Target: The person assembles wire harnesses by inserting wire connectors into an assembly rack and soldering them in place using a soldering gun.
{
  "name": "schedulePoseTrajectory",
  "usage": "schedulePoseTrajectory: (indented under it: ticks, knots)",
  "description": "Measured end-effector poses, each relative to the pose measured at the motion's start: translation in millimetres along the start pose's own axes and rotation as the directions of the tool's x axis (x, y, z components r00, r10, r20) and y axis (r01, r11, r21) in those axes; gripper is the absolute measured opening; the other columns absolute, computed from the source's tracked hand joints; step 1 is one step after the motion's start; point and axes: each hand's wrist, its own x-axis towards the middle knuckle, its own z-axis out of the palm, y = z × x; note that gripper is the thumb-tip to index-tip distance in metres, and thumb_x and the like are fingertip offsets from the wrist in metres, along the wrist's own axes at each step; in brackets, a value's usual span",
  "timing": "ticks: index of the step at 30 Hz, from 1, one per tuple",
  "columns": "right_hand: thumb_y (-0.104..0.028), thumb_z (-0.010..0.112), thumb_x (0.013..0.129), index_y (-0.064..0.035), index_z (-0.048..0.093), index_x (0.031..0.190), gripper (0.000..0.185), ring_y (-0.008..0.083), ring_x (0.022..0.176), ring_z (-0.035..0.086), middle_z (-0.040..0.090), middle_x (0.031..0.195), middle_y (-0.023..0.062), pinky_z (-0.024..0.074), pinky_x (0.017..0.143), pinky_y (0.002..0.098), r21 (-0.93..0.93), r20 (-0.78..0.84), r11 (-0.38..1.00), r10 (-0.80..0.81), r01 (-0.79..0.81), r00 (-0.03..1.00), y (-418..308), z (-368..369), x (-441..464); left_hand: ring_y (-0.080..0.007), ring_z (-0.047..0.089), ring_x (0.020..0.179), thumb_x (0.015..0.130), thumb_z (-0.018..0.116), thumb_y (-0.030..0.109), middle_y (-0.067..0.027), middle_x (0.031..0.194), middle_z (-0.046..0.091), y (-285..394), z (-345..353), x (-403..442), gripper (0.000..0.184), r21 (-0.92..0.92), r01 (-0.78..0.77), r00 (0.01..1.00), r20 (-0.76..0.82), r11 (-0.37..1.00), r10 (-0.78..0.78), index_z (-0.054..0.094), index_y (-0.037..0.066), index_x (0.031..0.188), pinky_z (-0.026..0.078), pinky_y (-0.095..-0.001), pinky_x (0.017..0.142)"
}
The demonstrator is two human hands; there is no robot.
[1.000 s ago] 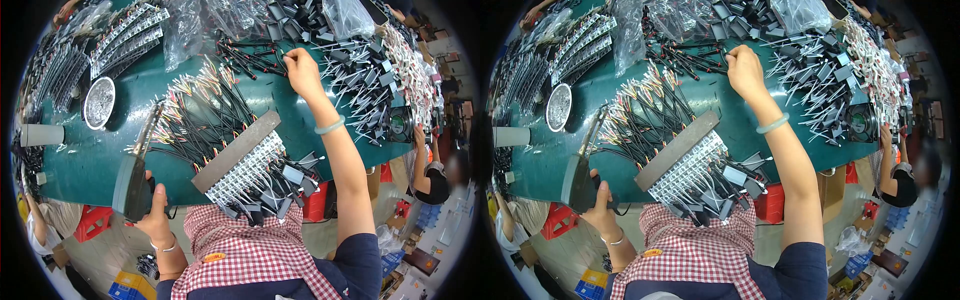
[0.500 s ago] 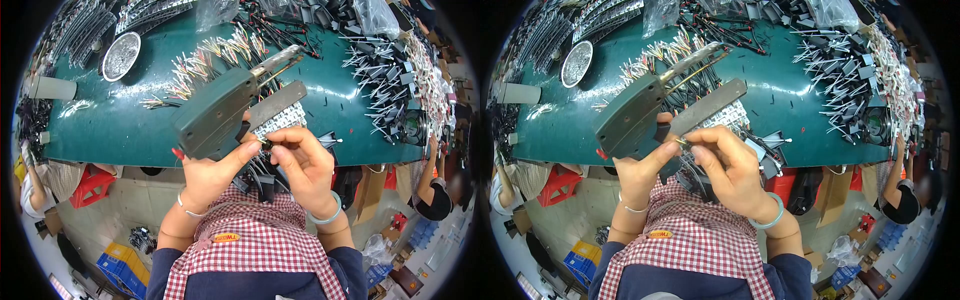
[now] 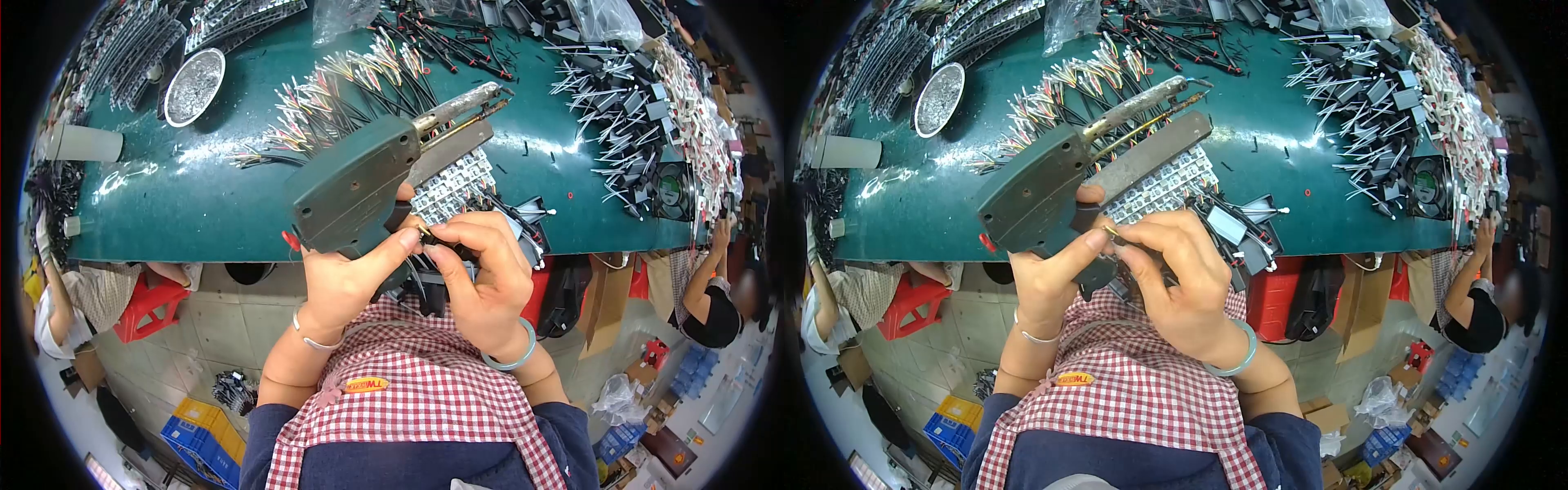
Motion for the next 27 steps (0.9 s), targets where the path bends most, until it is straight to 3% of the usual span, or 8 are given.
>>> schedulePoseTrajectory:
  ticks: [6, 10, 12, 15, 18, 20, 21, 27]
  knots:
    - [0.008, 0.075, 0.081, 0.0008, 0.068, 0.106, 0.027, 0.0255, 0.079, 0.067, 0.066, 0.094, 0.0143, 0.0545, 0.066, 0.0328, -0.033, 0.013, 0.999, -0.034, 0.034, 0.999, 1.1, -0.2, -3.0, -0.0161, 0.068, 0.094, 0.083, 0.078, -0.005, -0.0113, 0.115, 0.069, -1.7, -4.9, -1.2, 0.043, 0.166, 0.004, 1.000, -0.008, 0.986, -0.003, 0.063, -0.004, 0.123, 0.059, -0.0289, 0.078]
    - [0.007, 0.073, 0.086, 0.0029, 0.067, 0.106, 0.022, 0.0185, 0.079, 0.067, 0.068, 0.095, 0.0124, 0.0551, 0.067, 0.0282, 0.168, -0.031, 0.963, 0.218, -0.210, 0.975, -2.2, 6.0, -12.0, -0.0150, 0.068, 0.093, 0.083, 0.078, -0.005, -0.0109, 0.114, 0.069, -3.7, -2.3, -1.0, 0.044, 0.131, 0.031, 0.999, -0.020, 0.991, -0.029, 0.062, -0.004, 0.124, 0.058, -0.0290, 0.080]
    - [0.006, 0.071, 0.089, 0.0039, 0.066, 0.106, 0.018, 0.0146, 0.080, 0.066, 0.068, 0.096, 0.0114, 0.0553, 0.067, 0.0255, 0.390, 0.029, 0.814, 0.457, -0.431, 0.889, -9.0, 7.1, -13.9, -0.0145, 0.068, 0.091, 0.083, 0.077, -0.006, -0.0107, 0.113, 0.069, -1.9, -0.4, -1.2, 0.045, 0.060, 0.052, 0.998, -0.033, 0.997, -0.050, 0.062, -0.004, 0.125, 0.058, -0.0289, 0.080]
    - [0.006, 0.068, 0.092, 0.0044, 0.065, 0.107, 0.015, 0.0103, 0.081, 0.065, 0.068, 0.096, 0.0096, 0.0553, 0.067, 0.0226, 0.693, 0.284, 0.392, 0.622, -0.605, 0.730, -3.3, -0.8, -9.7, -0.0140, 0.068, 0.089, 0.083, 0.076, -0.007, -0.0106, 0.112, 0.069, 2.1, -1.9, 1.5, 0.046, 0.071, 0.090, 0.996, -0.004, 0.993, -0.090, 0.061, -0.004, 0.126, 0.058, -0.0286, 0.078]
    - [0.007, 0.071, 0.088, 0.0039, 0.066, 0.108, 0.021, 0.0151, 0.079, 0.066, 0.069, 0.093, 0.0113, 0.0554, 0.065, 0.0265, 0.541, 0.168, 0.616, 0.589, -0.573, 0.791, -5.8, 2.5, -11.4, -0.0141, 0.068, 0.088, 0.083, 0.075, -0.007, -0.0107, 0.111, 0.069, -1.8, -3.6, 3.9, 0.046, 0.076, 0.072, 0.997, 0.003, 0.995, -0.072, 0.060, -0.005, 0.127, 0.057, -0.0288, 0.077]
    - [0.008, 0.074, 0.084, 0.0035, 0.067, 0.108, 0.025, 0.0196, 0.077, 0.067, 0.068, 0.091, 0.0128, 0.0550, 0.064, 0.0293, 0.149, -0.025, 0.969, 0.204, -0.198, 0.979, 3.1, 1.9, -8.3, -0.0138, 0.068, 0.088, 0.083, 0.075, -0.007, -0.0105, 0.111, 0.069, -6.1, -0.7, 3.2, 0.046, 0.117, 0.039, 0.999, -0.025, 0.992, -0.036, 0.060, -0.005, 0.126, 0.057, -0.0287, 0.077]
    - [0.009, 0.075, 0.082, 0.0033, 0.068, 0.108, 0.027, 0.0218, 0.076, 0.068, 0.068, 0.090, 0.0135, 0.0548, 0.064, 0.0308, -0.086, -0.044, 0.996, -0.030, 0.026, 0.999, 6.7, 1.8, -7.7, -0.0136, 0.067, 0.088, 0.083, 0.075, -0.007, -0.0105, 0.111, 0.069, -7.9, 1.3, 2.1, 0.045, 0.138, 0.024, 0.999, -0.038, 0.990, -0.019, 0.060, -0.005, 0.126, 0.057, -0.0286, 0.077]
    - [0.010, 0.076, 0.078, 0.0030, 0.070, 0.106, 0.029, 0.0265, 0.074, 0.067, 0.067, 0.088, 0.0148, 0.0539, 0.062, 0.0332, -0.181, -0.150, 0.983, -0.057, 0.029, 0.987, 8.7, 9.5, -9.4, -0.0124, 0.067, 0.088, 0.085, 0.075, -0.007, -0.0108, 0.110, 0.069, -13.4, 13.5, -4.9, 0.045, 0.264, -0.053, 0.991, -0.103, 0.963, 0.082, 0.059, -0.006, 0.127, 0.056, -0.0269, 0.079]
